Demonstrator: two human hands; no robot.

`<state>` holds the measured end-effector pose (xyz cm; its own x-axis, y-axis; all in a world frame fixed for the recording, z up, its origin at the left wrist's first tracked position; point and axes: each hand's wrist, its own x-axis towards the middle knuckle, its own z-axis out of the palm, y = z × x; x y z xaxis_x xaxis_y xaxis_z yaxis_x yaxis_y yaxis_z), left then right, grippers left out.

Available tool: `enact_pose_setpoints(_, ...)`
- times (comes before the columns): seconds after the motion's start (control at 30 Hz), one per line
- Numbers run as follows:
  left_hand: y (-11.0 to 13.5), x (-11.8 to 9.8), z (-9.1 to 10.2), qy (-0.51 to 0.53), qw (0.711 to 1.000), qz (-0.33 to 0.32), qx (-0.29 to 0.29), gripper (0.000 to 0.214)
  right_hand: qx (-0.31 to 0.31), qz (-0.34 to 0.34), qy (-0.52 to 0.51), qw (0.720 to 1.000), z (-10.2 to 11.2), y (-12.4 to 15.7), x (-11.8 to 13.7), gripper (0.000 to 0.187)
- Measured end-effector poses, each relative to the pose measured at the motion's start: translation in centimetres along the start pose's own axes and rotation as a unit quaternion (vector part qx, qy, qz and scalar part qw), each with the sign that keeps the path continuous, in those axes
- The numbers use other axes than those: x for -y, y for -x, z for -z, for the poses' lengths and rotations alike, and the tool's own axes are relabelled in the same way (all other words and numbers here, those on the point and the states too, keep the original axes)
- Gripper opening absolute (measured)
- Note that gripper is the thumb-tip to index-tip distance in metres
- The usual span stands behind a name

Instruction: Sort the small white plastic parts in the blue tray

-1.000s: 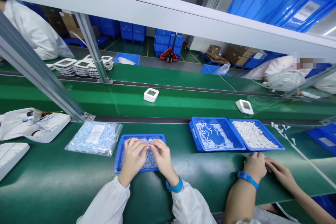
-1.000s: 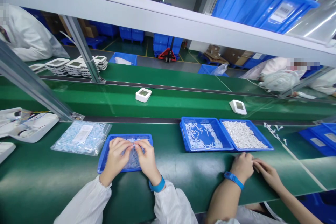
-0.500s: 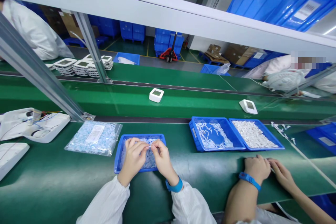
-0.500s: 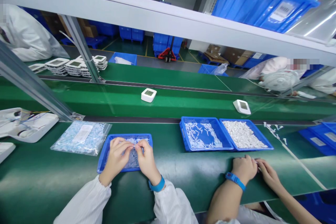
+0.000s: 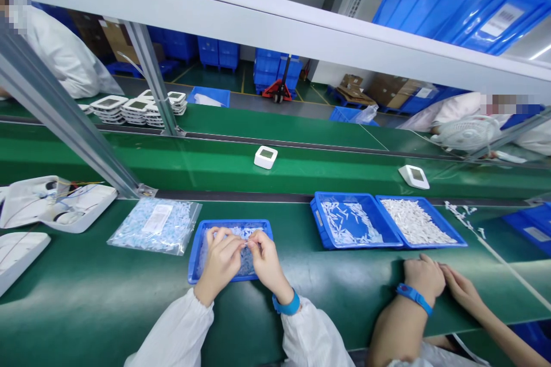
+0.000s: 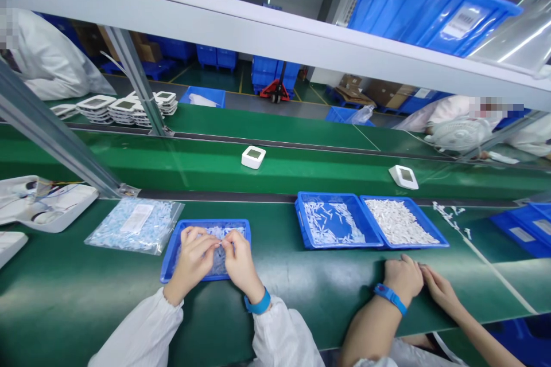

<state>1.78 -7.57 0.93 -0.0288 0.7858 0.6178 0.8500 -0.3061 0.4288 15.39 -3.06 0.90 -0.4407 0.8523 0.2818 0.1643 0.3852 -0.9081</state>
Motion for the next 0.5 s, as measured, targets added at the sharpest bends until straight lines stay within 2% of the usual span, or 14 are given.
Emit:
enact_pose_setpoints(0.2, 0.0, -0.3, 0.0, -0.022, 1.0, 0.02, 0.005, 0.028, -0.023, 0.093, 0.155, 0.983, -1.0, 0.7, 0.2, 0.021)
enact_pose_setpoints(0.3, 0.0, -0.3, -0.1, -0.023, 0.999, 0.022, 0.005, 0.028, -0.03, 0.116, 0.208, 0.971, -1.5, 1.1, 0.0, 0.024)
enact_pose_setpoints(0.4, 0.0, -0.2, 0.0, -0.02, 1.0, 0.02, 0.011, 0.029, -0.023, 0.114, 0.205, 0.972, -1.6, 1.2, 0.0, 0.024)
enact_pose_setpoints(0.5, 0.0, -0.2, 0.0, -0.012, 1.0, 0.011, 0.023, 0.031, -0.001, 0.076, 0.145, 0.986, -1.1, 0.9, 0.2, 0.02)
